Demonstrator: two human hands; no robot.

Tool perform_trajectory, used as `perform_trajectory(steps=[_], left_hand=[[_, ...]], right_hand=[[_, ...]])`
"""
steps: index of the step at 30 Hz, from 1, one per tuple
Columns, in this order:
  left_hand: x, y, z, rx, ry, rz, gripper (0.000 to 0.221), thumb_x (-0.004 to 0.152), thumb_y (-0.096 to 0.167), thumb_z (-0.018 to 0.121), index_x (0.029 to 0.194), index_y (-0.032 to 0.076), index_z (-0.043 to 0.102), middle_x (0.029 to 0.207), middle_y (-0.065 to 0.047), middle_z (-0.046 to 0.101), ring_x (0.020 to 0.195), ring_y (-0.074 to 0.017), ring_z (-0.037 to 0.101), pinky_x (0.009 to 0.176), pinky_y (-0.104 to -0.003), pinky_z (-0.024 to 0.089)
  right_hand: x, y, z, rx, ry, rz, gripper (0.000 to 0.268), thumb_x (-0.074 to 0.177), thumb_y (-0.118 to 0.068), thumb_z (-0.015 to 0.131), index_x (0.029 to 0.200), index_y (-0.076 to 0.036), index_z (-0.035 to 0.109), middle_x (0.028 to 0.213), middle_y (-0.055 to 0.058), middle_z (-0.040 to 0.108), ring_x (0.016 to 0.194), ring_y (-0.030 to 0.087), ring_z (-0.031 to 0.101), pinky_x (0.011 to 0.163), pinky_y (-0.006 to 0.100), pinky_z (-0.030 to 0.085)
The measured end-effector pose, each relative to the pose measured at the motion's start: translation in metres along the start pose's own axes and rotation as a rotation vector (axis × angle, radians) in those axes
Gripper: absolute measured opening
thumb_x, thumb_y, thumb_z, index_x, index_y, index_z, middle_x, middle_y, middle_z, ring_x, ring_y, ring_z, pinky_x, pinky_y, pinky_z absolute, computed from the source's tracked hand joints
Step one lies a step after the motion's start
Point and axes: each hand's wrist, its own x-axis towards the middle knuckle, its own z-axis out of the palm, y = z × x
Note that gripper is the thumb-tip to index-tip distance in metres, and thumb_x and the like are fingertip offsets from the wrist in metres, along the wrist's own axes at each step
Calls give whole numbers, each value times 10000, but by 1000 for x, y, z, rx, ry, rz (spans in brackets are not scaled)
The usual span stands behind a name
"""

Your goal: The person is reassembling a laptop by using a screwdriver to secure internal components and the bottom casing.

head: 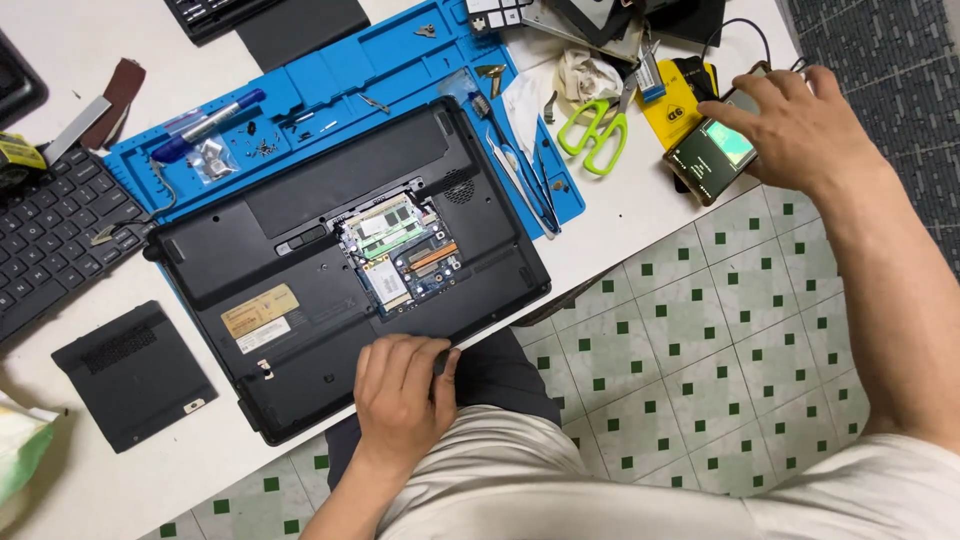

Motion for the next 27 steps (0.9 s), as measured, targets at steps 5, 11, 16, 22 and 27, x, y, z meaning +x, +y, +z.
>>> perform_trajectory(steps=[5,11,16,22,27], left_hand=[[-1,2,-1,14,10,-9,143,1001,173,627,935,60,684,869,-60,673,792,-259,624,670,-355,416],[-5,0,0,27,10,-11,149,1001,184,626,936,67,689,872,-58,680,808,-260,628,683,-357,427],[-3,-1,0,27,10,-6,123,996,169,641,944,65,680,865,-59,670,791,-260,616,675,-362,424],[-5,-2,0,22,1,-7,120,991,163,640,946,61,684,872,-67,666,801,-270,617,686,-369,430],[-4,-2,-1,13,13,-11,116,988,162,648,940,63,683,872,-61,672,803,-265,623,686,-363,424]], right_hand=[[5,5,7,-17,9,-47,980,756,-342,723,1637,-391,297,1687,44,403,1474,306,461,1222,538,321],[7,5,-1,-66,-51,-49,1034,721,-496,728,1632,-425,245,1691,26,379,1473,306,459,1223,557,321],[8,4,1,-144,-90,-56,1234,611,-732,735,1661,-464,145,1673,29,376,1504,298,411,1236,589,278],[7,8,18,-73,15,-75,1231,533,-723,779,1615,-466,252,1673,70,381,1489,317,415,1257,651,208],[6,10,27,-54,114,-85,1237,473,-655,812,1585,-460,307,1720,134,311,1501,350,383,1237,692,219]])
